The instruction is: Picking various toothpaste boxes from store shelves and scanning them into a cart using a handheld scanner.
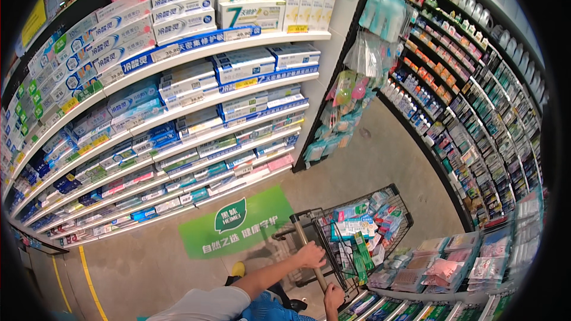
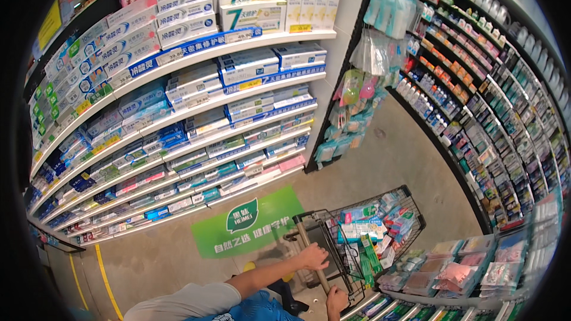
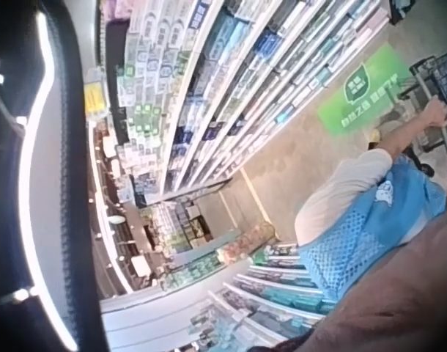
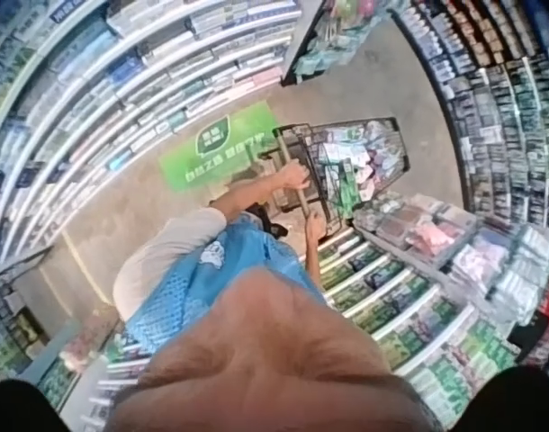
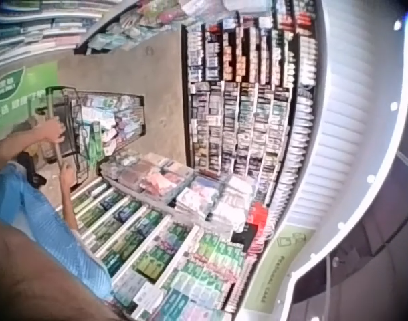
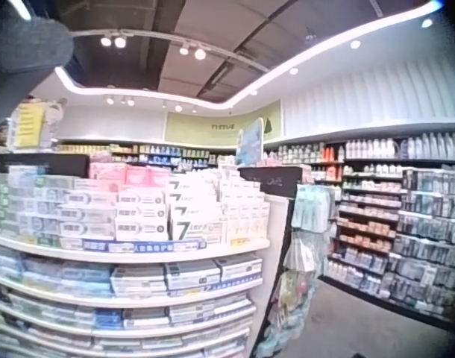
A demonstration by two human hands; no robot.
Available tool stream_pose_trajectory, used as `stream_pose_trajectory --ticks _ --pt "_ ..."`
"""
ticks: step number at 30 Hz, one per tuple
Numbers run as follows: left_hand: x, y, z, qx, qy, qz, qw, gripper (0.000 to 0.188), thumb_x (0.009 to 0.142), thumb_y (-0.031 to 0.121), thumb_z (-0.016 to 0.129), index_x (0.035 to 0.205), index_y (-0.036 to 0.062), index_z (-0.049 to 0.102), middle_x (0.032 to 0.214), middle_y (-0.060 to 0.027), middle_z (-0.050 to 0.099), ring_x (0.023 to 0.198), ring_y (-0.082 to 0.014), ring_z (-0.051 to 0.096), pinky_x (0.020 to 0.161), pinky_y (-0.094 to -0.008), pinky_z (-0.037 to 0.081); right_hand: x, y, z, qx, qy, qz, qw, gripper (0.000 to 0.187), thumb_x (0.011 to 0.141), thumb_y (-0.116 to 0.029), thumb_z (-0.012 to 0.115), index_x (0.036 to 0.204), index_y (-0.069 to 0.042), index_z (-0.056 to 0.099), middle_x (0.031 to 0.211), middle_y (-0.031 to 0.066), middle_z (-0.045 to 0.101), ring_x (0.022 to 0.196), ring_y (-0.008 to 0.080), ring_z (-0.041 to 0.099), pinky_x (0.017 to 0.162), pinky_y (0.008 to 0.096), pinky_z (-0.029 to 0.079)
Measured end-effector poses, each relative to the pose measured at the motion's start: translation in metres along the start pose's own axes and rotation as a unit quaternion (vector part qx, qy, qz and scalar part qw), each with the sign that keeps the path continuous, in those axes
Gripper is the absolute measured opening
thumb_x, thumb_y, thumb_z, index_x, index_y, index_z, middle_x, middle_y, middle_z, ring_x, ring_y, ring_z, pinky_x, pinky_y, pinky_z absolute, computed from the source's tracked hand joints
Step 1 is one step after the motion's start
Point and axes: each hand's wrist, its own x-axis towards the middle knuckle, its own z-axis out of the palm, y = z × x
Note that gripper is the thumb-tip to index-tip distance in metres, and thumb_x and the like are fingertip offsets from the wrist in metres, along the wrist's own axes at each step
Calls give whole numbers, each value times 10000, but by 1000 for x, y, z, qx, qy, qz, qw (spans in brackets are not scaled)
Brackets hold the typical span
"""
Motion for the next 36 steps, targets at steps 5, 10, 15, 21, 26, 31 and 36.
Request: stream_pose_trajectory --ticks 5,10,15,21,26,31,36 --pt "-16 4 -5 -19 -2 7 1000 389 812 392 502 701 34 606 643 -114 597 600 -262 577 638 -379 410 -15 5 10 -13 7 41 999 416 824 -328 483 688 31 645 585 202 583 599 371 603 598 464 463" --pt "-41 -7 -16 -34 -6 10 999 390 818 391 499 727 27 609 656 -119 601 614 -266 587 652 -384 413 -53 -23 -4 15 -45 8 999 527 846 -448 448 835 35 657 846 278 618 833 438 594 740 515 449" --pt "-66 -21 -19 -39 -23 18 999 405 835 398 483 728 27 606 645 -114 595 585 -267 584 666 -379 405 -79 -47 4 22 -47 28 998 515 843 -442 452 823 28 660 829 276 619 807 439 598 721 516 454" --pt "-84 -25 -25 -39 6 29 999 411 840 402 481 714 28 597 619 -101 582 572 -259 583 658 -373 395 -87 -37 27 19 -28 -4 999 474 816 -436 478 823 -3 672 817 243 634 782 418 611 699 505 467" --pt "-79 -22 -21 -18 29 43 998 395 836 409 495 698 51 586 623 -96 585 572 -244 585 643 -363 394 -73 -12 50 44 -11 48 998 448 817 -337 515 622 48 635 524 172 576 528 338 591 611 436 474" --pt "-72 -23 -17 -4 10 23 1000 394 837 413 495 690 59 587 622 -90 586 581 -244 589 644 -365 394 -75 -40 12 26 -54 23 998 440 808 -424 483 842 -31 678 827 217 645 784 397 617 694 490 473" --pt "-52 -16 -15 -14 -2 23 1000 384 830 401 514 707 43 577 612 -100 563 568 -250 576 616 -364 374 -59 -32 -1 47 -49 33 997 380 793 -395 517 803 -51 679 809 200 647 775 379 620 679 478 474"
